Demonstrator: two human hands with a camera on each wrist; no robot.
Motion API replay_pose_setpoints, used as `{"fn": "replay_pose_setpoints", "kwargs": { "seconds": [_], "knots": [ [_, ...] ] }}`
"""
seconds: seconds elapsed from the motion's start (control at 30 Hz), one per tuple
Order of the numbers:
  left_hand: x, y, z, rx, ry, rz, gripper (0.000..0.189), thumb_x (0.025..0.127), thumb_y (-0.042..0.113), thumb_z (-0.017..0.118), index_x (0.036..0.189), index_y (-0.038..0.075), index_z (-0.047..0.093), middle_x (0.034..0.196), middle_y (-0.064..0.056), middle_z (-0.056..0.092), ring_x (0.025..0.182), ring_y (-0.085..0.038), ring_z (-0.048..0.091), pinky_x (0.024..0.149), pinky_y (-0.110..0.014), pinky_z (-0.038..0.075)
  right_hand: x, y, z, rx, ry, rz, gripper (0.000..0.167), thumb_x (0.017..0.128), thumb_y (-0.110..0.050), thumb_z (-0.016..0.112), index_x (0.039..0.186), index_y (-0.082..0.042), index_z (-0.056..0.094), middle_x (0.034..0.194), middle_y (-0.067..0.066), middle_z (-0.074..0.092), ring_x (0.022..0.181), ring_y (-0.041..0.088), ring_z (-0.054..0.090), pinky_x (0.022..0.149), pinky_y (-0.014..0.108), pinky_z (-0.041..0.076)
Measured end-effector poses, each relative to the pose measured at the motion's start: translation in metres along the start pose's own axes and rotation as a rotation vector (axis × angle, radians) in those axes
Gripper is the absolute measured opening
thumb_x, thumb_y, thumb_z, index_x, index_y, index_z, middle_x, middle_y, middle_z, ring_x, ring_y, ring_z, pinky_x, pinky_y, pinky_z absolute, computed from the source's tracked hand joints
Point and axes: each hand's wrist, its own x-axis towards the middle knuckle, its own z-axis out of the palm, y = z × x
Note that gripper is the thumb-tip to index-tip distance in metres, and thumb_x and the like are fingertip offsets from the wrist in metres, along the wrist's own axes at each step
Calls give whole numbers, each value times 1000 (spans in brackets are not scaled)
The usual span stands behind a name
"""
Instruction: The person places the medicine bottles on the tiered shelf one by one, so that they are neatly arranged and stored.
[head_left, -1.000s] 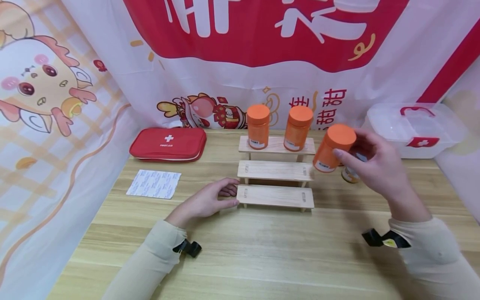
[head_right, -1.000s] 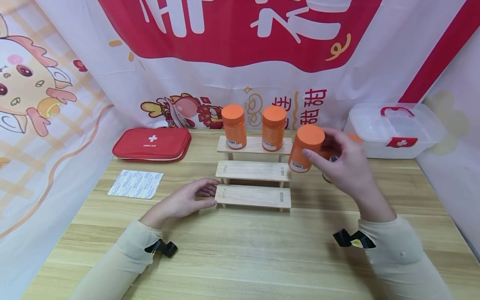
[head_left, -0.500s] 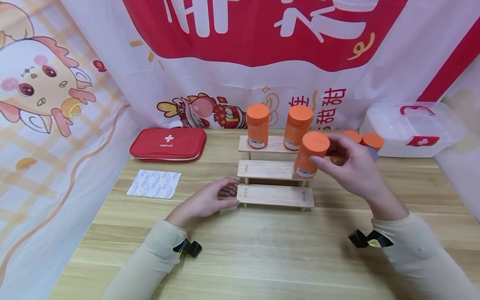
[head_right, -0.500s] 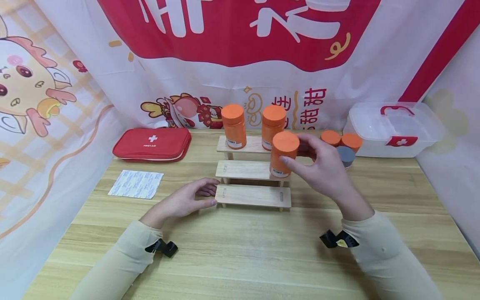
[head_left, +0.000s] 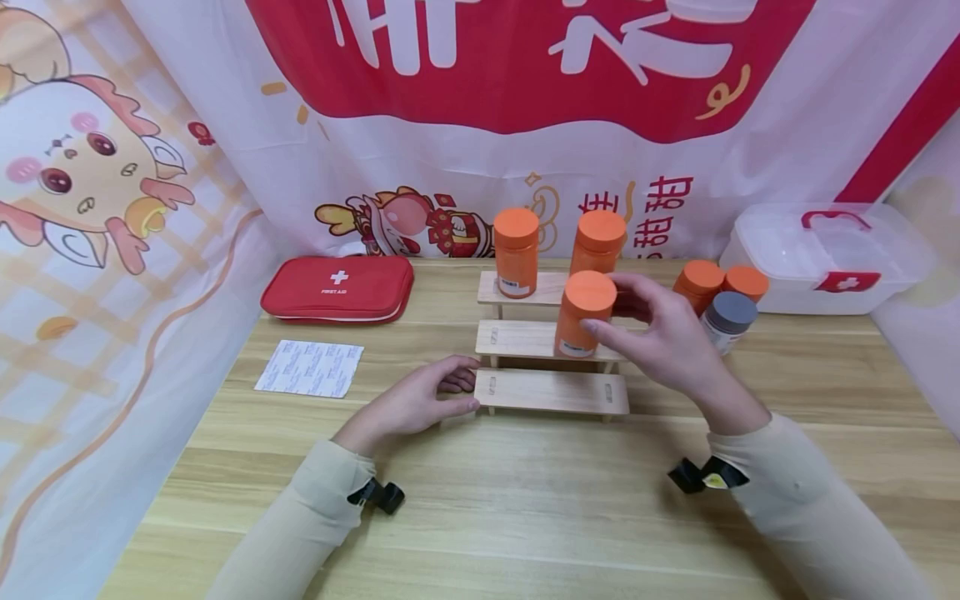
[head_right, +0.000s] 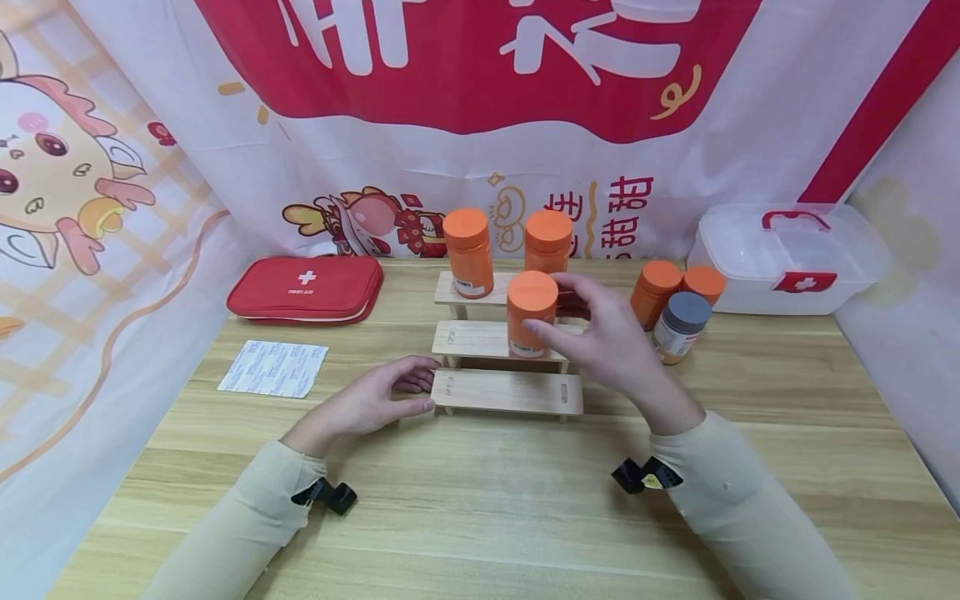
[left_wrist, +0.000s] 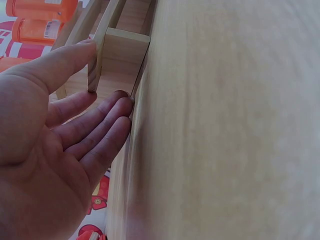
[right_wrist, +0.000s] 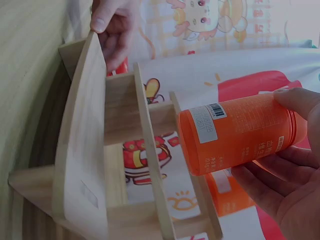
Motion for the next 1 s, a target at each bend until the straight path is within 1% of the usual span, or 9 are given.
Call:
{"fn": "replay_pose_setpoints", "kwargs": {
  "seconds": [0.13,0.17,0.3,0.37,0.43,0.53,0.7,1.0],
  "knots": [
    [0,0,0,4,1,5,58,102,26,77,153,9,54,134,-8,71,126,-25,68,114,-46,56,6,1,9,21,-20,-3,57,97,-23,84,146,-5,61,139,13,71,120,29,72,99,13,57],
    [0,0,0,4,1,6,58,102,26,77,153,8,54,134,-8,71,126,-25,68,114,-46,56,7,2,12,22,-25,-2,57,97,-23,84,146,-5,61,139,13,70,120,29,72,99,16,58],
    [0,-1,0,-2,0,10,58,103,25,77,153,8,54,134,-8,71,127,-25,68,114,-46,56,13,3,22,19,-40,3,58,97,-24,83,147,-4,60,139,14,70,120,30,72,104,36,62],
    [0,-1,0,-6,0,9,58,103,25,76,153,8,54,134,-8,71,127,-25,68,114,-46,56,16,3,27,18,-45,11,60,97,-25,84,147,-3,59,140,14,69,121,30,72,106,47,62],
    [0,-1,0,-9,-1,6,58,103,26,77,153,8,54,134,-8,71,127,-25,68,114,-47,56,19,2,31,23,-49,16,61,97,-26,84,147,-3,59,140,14,69,121,31,72,107,53,60],
    [0,-1,0,-7,0,1,59,102,27,77,154,9,53,135,-7,71,128,-25,68,115,-47,56,23,0,37,39,-48,22,62,97,-26,84,148,-2,59,141,14,68,123,32,71,108,54,60],
    [0,-2,0,0,-1,3,60,103,29,76,154,10,53,136,-7,70,128,-25,67,115,-48,55,30,-1,47,56,-43,17,59,97,-24,84,146,-2,60,140,15,68,123,33,71,108,50,61],
    [0,-2,-1,8,-3,-7,60,103,29,76,155,11,53,137,-6,70,128,-24,67,115,-48,55,38,-4,61,70,-26,-3,54,95,-20,86,141,-2,63,133,13,66,122,31,71,106,46,62]
  ]
}}
